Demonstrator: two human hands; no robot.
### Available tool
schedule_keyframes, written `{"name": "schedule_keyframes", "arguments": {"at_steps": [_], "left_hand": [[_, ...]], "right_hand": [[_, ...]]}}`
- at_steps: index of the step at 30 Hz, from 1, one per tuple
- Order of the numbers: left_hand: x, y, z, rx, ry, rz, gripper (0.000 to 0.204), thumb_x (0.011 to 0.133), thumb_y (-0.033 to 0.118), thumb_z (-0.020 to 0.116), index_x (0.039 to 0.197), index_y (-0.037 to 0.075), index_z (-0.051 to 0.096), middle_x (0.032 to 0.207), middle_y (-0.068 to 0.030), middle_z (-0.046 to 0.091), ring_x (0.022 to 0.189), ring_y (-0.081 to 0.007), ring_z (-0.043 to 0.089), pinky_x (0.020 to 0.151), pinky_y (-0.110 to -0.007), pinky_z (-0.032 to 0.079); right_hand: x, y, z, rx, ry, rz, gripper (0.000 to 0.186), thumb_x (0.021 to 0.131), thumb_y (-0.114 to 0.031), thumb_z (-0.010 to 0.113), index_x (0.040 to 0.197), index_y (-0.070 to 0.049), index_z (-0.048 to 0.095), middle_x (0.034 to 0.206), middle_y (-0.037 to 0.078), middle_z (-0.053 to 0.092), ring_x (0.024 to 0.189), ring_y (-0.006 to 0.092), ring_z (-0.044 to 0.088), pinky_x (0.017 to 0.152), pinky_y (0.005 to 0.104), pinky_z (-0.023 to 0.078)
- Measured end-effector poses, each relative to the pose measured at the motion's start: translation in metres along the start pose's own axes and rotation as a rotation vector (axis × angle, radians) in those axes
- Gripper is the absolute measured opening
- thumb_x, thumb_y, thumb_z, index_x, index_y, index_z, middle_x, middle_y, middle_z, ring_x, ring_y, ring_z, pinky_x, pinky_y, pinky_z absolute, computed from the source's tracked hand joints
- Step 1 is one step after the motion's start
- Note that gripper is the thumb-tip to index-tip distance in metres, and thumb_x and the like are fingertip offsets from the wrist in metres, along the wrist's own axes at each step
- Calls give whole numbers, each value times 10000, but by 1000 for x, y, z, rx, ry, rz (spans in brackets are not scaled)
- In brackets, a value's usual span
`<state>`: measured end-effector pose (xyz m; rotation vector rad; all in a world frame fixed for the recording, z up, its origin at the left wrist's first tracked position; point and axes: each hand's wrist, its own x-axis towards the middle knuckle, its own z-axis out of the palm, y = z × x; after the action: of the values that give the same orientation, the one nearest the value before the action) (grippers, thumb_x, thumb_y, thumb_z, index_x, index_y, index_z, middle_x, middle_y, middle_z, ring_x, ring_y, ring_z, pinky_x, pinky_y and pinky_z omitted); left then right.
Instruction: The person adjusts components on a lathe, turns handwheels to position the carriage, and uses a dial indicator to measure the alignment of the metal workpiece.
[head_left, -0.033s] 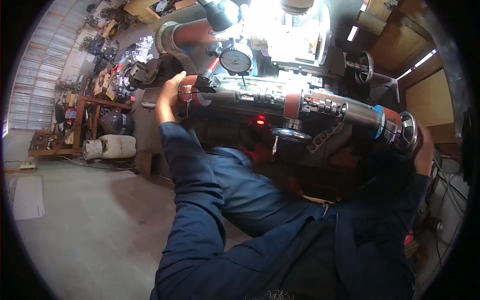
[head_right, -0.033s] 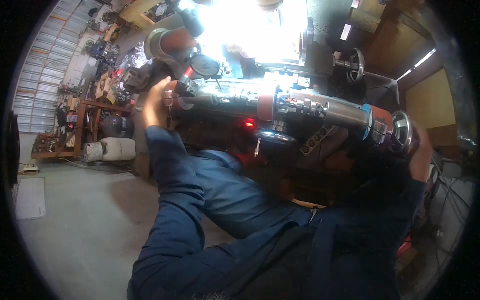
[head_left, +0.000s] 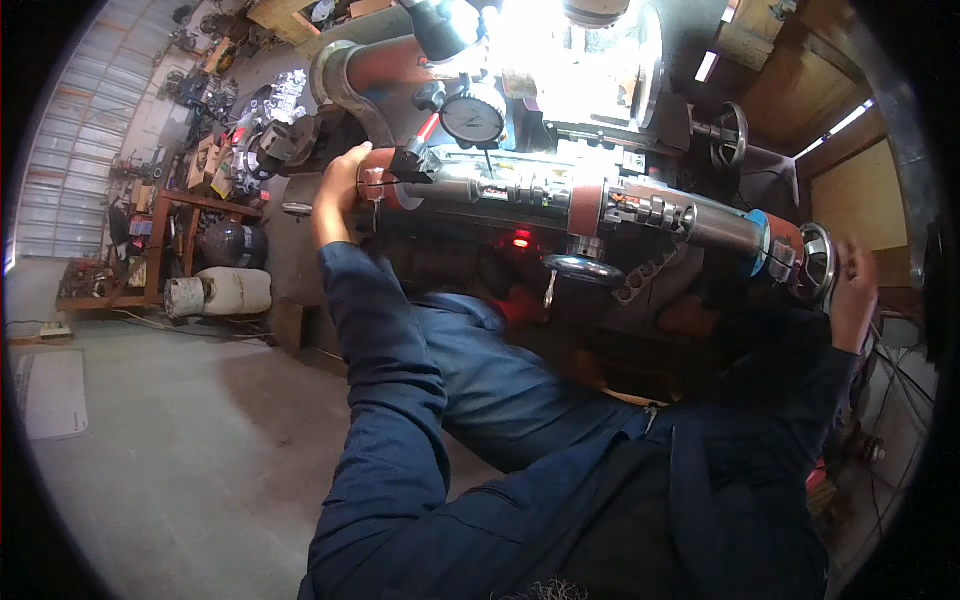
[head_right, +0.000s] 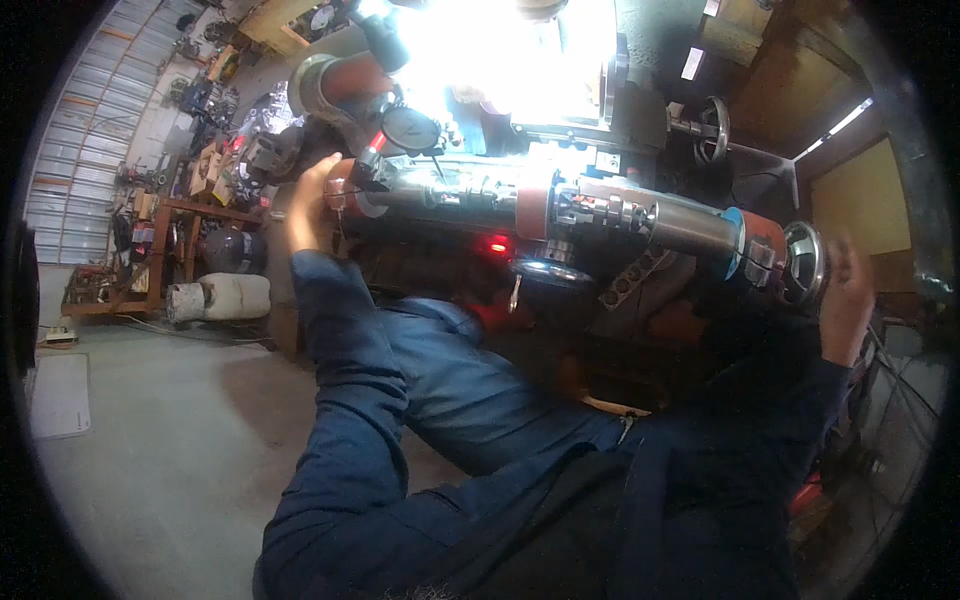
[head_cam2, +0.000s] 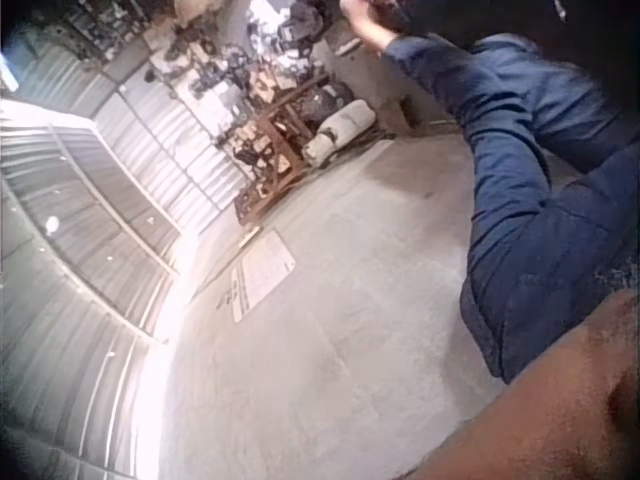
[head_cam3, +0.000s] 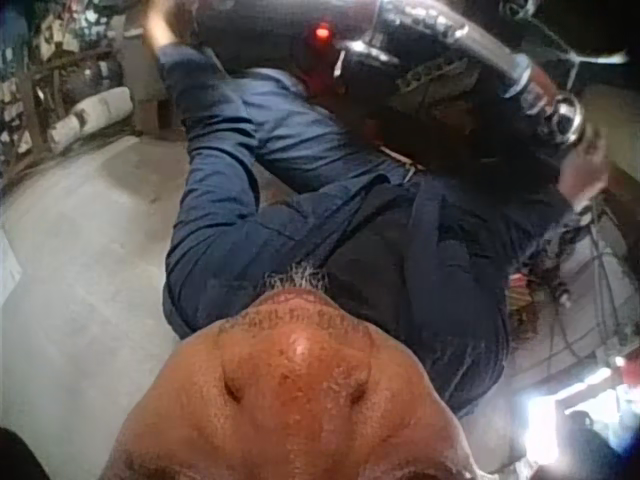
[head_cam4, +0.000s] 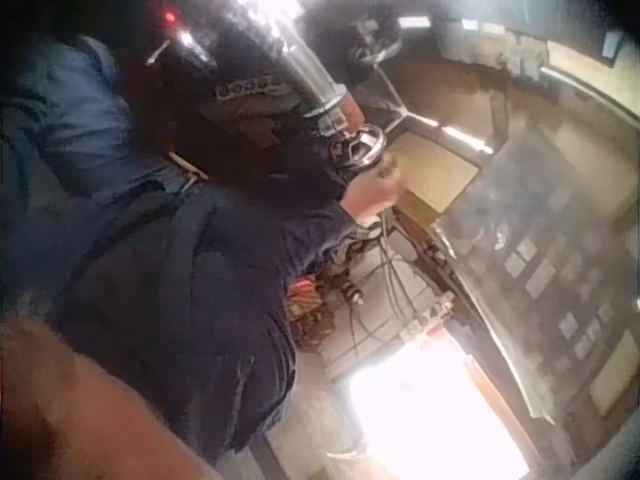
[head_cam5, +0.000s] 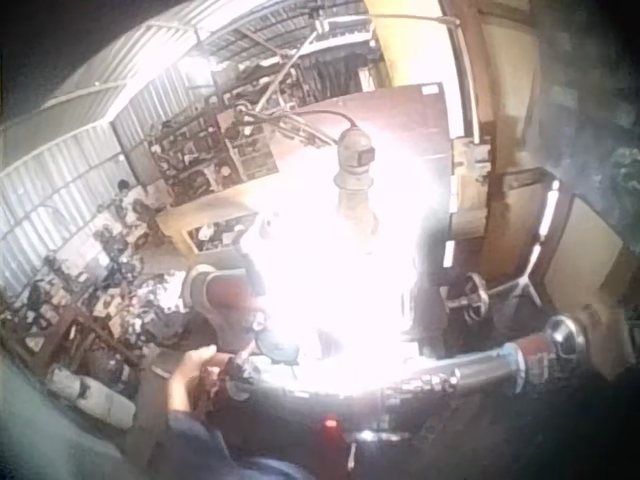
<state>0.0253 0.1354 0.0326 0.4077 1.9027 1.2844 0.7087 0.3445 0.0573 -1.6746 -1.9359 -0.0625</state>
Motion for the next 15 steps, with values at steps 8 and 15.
{"name": "schedule_keyframes", "arguments": {"at_steps": [8, 15], "left_hand": [[0, -33, 3, -23, 43, 413, 397, 952, 331, 471, 975, 13, 707, 840, -80, 689, 682, -172, 660, 568, -302, 522], [19, -47, 11, 49, 257, 873, 352, 934, 219, 419, 857, -28, 658, 829, -66, 661, 720, -152, 615, 665, -287, 497]], "right_hand": [[-30, -259, 33, 573, -214, -786, 410, 838, -228, 753, 1192, -38, 673, 1148, 160, 674, 1078, 318, 634, 959, 425, 496], [-54, -343, 81, 369, -428, -827, 468, 773, -317, 779, 1124, -23, 684, 1069, 146, 675, 1068, 322, 631, 915, 423, 516]]}}
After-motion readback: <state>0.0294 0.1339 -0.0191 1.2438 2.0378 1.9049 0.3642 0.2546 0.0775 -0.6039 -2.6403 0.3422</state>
